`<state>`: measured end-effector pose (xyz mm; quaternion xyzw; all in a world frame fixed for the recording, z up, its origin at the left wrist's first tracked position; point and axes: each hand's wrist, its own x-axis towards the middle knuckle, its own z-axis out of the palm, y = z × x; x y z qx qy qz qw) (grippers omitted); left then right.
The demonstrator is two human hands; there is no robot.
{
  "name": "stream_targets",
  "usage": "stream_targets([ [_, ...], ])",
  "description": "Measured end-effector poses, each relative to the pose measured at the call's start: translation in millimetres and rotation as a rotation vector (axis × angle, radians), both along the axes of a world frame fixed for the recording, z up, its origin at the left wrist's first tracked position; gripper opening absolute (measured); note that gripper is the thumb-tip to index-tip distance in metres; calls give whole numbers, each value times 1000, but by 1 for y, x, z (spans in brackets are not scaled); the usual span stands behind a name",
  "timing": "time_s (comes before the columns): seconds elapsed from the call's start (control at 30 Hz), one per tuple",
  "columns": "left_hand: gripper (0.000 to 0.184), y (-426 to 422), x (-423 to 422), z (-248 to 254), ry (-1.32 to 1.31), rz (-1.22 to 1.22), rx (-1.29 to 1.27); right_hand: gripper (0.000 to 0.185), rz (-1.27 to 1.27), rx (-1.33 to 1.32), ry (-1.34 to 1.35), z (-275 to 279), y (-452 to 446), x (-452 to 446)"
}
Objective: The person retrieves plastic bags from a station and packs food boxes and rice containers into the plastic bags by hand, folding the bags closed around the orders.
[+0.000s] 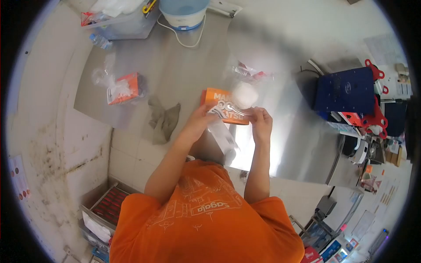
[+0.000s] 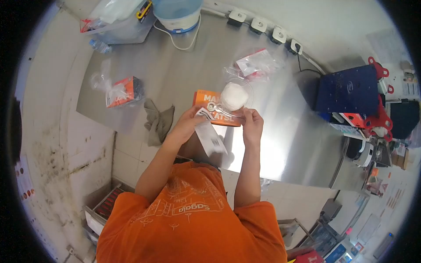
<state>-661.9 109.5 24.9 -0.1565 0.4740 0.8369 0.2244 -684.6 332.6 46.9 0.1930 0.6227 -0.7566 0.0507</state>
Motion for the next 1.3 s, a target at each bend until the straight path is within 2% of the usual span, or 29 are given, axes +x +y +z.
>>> stream_targets([
  [0.1,42,13,-10,29,105,-146,-78,18,-55,6,35,14,15,-1],
  [0.2,34,22,-20,40,268,-388,-588,18,-113,17,31,29,23,-1],
  [0.3,29,28,-23,42,350,-400,-774,19,-140,31,26,39,29,3],
  [0.4,33,30,-22,15,226,-314,-657,19,-143,33,26,42,30,8],
  [0.5,40,34,-22,-7,130,-231,-382,18,-135,4,18,38,30,12],
  [0.6,47,28,-31,-24,94,-372,-156,17,-154,-38,1,29,31,15],
  [0.7,49,35,-37,15,120,-388,-333,16,-176,-55,-7,23,30,17],
  [0.8,52,43,-37,3,376,-356,-1017,17,-178,-99,2,12,29,18],
  [0.9,56,49,-26,16,478,-54,-1417,17,-147,-92,6,4,21,18],
  [1.0,59,45,-8,18,671,27,-1557,18,-113,-86,-7,2,2,20],
  [1.1,61,31,12,5,467,-253,-1402,18,-95,-105,-20,-8,-6,18],
  [1.2,59,26,12,11,518,-15,-1325,18,-130,-140,-41,-5,-11,13],
  [1.3,51,24,-14,8,698,31,-1395,18,-151,-106,-25,-8,-4,13],
])
